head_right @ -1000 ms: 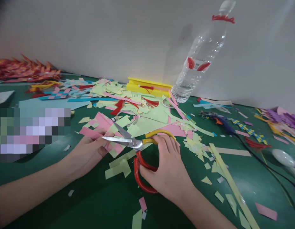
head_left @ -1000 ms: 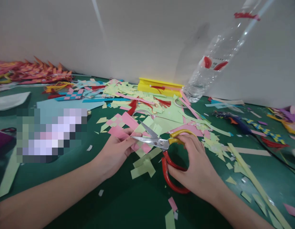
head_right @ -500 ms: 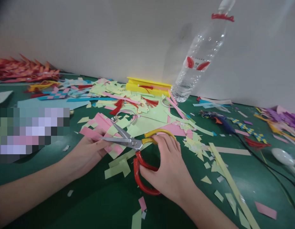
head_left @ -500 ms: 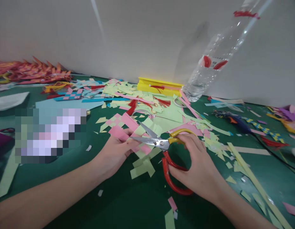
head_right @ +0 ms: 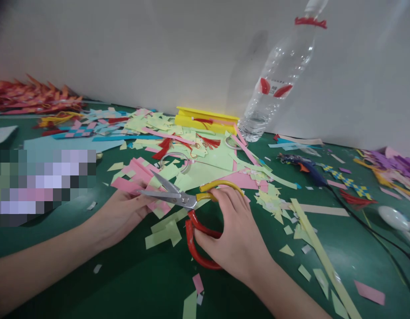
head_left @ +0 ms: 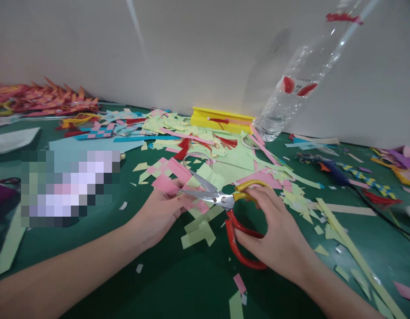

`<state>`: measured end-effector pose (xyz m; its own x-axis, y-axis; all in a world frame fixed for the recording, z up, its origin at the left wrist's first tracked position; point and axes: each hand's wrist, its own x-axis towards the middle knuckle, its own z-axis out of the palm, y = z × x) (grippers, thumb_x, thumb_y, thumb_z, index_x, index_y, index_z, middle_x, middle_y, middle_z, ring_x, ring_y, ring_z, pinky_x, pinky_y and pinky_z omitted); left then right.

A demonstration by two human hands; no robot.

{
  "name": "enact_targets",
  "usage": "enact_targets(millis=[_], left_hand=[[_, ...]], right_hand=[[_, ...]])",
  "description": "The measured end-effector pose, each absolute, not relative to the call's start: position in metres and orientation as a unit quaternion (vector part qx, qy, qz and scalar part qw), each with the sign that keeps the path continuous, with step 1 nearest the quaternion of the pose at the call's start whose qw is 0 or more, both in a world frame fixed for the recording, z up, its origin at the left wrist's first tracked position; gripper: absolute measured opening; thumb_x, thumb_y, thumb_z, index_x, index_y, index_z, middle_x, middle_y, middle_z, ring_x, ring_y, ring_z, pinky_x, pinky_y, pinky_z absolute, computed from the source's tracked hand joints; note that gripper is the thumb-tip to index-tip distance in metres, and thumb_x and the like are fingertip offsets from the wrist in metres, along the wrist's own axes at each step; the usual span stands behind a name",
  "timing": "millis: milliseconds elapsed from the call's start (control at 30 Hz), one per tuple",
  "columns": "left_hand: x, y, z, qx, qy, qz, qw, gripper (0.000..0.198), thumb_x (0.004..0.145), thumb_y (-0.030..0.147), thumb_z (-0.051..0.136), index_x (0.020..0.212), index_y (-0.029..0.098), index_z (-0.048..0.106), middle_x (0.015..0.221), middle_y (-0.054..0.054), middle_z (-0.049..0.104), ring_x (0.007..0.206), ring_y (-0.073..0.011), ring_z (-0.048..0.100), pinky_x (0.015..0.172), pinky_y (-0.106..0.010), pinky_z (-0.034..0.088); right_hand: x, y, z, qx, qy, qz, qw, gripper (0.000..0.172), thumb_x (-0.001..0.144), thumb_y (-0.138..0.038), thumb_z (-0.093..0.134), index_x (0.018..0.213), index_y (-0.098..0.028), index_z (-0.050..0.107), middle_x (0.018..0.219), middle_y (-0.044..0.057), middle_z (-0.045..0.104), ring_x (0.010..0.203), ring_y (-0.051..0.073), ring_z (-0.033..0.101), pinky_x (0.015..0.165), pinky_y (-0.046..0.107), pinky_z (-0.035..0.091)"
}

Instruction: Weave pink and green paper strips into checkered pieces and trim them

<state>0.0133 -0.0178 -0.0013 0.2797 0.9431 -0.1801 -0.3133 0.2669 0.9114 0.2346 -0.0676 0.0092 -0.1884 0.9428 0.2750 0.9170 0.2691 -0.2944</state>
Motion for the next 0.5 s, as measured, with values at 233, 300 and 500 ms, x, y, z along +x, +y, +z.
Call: enact_targets(millis=[233,300,500], left_hand=[[0.0162,-0.0175,0.0018,0.369,0.397,0.47,0.696,0.016,0.059,0.027,0.084,0.059,0.019,0.07,0.065,0.002,0.063,0.071,-0.0122,0.062,0.065,-0.019,0.053],[0.0163,-0.0178,0.0021,0.358,0.412,0.47,0.694,0.017,0.056,0.026,0.086,0.061,0.019,0.071,0.066,0.003,0.064,0.069,-0.0111,0.061,0.062,-0.018,0.053],[0.0146,-0.0175,-0.001,0.35,0.412,0.459,0.705,0.013,0.063,0.026,0.082,0.065,0.017,0.072,0.069,0.002,0.066,0.07,-0.0105,0.061,0.065,-0.018,0.052]], right_hand=[[0.2351,-0.0657,0.009,-0.61,-0.765,0.04,0.204,0.05,0.074,-0.039,0.056,0.119,-0.017,0.052,0.126,0.016,0.055,0.114,0.032,0.055,0.086,0.048,0.053],[0.2351,-0.0649,0.0086,-0.617,-0.76,0.051,0.197,0.051,0.075,-0.041,0.056,0.12,-0.018,0.051,0.127,0.014,0.055,0.114,0.032,0.055,0.086,0.048,0.054],[0.236,-0.0648,0.0087,-0.627,-0.752,0.084,0.187,0.051,0.077,-0.041,0.054,0.122,-0.019,0.049,0.129,0.012,0.054,0.115,0.031,0.054,0.088,0.048,0.053]])
